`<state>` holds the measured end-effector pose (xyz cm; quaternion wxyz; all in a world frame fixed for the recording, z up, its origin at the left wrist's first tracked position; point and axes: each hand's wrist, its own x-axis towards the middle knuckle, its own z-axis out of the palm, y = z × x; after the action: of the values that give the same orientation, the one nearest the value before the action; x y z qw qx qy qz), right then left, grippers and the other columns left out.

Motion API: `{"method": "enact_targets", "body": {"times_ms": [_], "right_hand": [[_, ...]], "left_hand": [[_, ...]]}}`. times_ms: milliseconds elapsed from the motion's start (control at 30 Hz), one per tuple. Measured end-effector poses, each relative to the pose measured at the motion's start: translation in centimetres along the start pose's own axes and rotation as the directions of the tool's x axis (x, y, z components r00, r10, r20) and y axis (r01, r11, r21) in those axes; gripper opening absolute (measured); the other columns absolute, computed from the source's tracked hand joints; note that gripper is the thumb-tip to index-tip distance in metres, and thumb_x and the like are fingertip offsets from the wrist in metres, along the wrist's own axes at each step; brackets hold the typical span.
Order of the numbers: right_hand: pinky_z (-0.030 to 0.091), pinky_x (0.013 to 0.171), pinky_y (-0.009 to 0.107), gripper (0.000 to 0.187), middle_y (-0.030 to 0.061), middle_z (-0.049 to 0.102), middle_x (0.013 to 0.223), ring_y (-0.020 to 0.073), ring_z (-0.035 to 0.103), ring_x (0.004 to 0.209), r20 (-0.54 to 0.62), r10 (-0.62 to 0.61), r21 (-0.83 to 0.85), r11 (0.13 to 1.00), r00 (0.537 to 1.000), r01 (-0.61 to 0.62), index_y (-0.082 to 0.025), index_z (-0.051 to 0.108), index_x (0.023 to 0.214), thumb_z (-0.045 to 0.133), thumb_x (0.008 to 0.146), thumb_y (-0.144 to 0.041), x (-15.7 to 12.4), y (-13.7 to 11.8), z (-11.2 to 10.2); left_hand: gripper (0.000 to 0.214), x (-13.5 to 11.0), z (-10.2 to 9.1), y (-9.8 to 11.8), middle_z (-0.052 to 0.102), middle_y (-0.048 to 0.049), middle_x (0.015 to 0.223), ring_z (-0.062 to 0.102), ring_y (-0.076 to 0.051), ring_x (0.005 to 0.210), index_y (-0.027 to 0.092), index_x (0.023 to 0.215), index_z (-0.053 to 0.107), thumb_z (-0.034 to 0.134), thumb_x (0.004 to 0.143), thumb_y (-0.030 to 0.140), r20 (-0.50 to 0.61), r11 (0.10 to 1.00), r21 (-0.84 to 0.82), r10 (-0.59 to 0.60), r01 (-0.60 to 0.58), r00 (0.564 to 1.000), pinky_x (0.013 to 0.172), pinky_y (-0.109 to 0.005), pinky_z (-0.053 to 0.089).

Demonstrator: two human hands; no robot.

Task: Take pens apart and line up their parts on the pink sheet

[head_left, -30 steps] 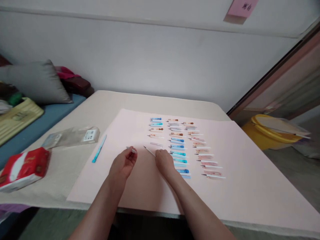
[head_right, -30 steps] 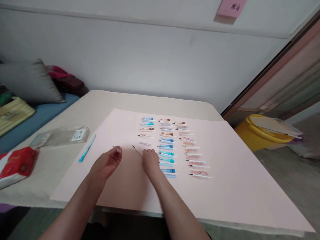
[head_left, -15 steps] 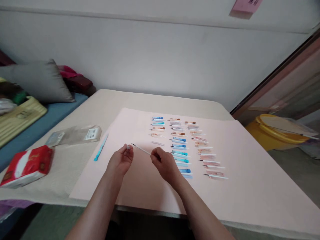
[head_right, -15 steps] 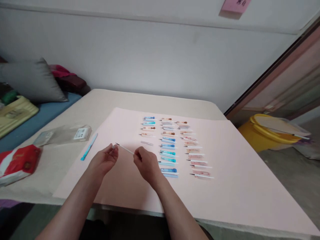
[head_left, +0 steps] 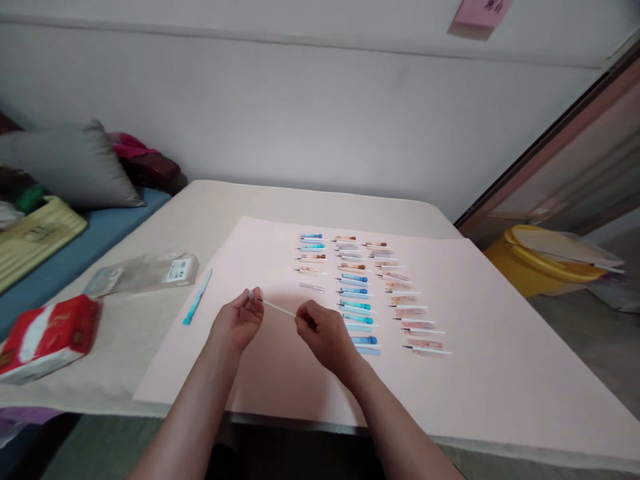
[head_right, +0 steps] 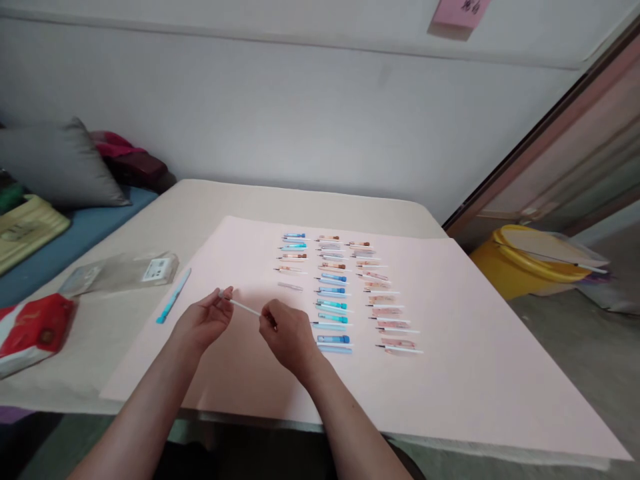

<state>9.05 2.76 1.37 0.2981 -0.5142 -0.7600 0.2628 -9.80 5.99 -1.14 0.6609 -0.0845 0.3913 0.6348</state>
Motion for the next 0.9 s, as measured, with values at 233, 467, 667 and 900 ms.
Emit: {"method": "enact_targets", "body": {"times_ms": [233, 467, 667, 900], "right_hand": [[0.031, 0.054, 0.019, 0.010, -0.0020, 0.058, 0.063, 0.0094, 0.048, 0.055, -0.018, -0.017, -0.009, 1.000, 1.000, 0.017, -0.019, 0.054, 0.075, 0.046, 0.080, -0.020, -0.05, 0.09, 0.07], [0.032, 0.052, 0.019, 0.009, -0.0028, 0.054, 0.058, 0.0091, 0.044, 0.052, -0.103, -0.006, 0.088, 0.996, 0.995, 0.015, -0.018, 0.052, 0.070, 0.048, 0.077, -0.020, -0.03, 0.05, 0.01], [0.031, 0.051, 0.020, 0.008, -0.0031, 0.053, 0.057, 0.0091, 0.044, 0.051, -0.121, -0.005, 0.103, 0.995, 0.993, 0.018, -0.018, 0.051, 0.069, 0.048, 0.077, -0.019, -0.17, 0.25, 0.05], [0.031, 0.051, 0.019, 0.008, -0.0030, 0.054, 0.058, 0.0089, 0.045, 0.052, -0.107, 0.004, 0.091, 0.996, 0.994, 0.006, -0.019, 0.052, 0.070, 0.049, 0.077, -0.019, -0.17, 0.41, 0.11]], "left_hand": [[0.010, 0.06, -0.02, -0.13, 0.064, -0.0071, 0.075, 0.061, -0.010, 0.060, 0.010, 0.087, 0.056, 0.049, 0.082, 0.005, 0.014, 1.000, 0.001, -0.026, 0.026, 1.000, 0.049, -0.017, 0.051], [0.013, -0.50, 0.50, -0.09, 0.062, -0.0077, 0.076, 0.059, -0.009, 0.058, 0.008, 0.094, 0.053, 0.046, 0.084, 0.004, 0.011, 0.997, -0.021, -0.069, 0.069, 0.998, 0.048, -0.016, 0.052], [0.012, -0.52, 0.49, -0.02, 0.061, -0.0075, 0.078, 0.058, -0.008, 0.058, 0.007, 0.094, 0.052, 0.045, 0.085, 0.005, 0.016, 0.997, -0.013, -0.077, 0.078, 0.997, 0.050, -0.015, 0.052], [0.010, 0.11, 0.09, -0.20, 0.061, -0.0083, 0.077, 0.059, -0.009, 0.059, 0.008, 0.090, 0.053, 0.046, 0.084, 0.004, 0.016, 0.999, -0.003, -0.054, 0.054, 0.998, 0.049, -0.017, 0.052]]}}
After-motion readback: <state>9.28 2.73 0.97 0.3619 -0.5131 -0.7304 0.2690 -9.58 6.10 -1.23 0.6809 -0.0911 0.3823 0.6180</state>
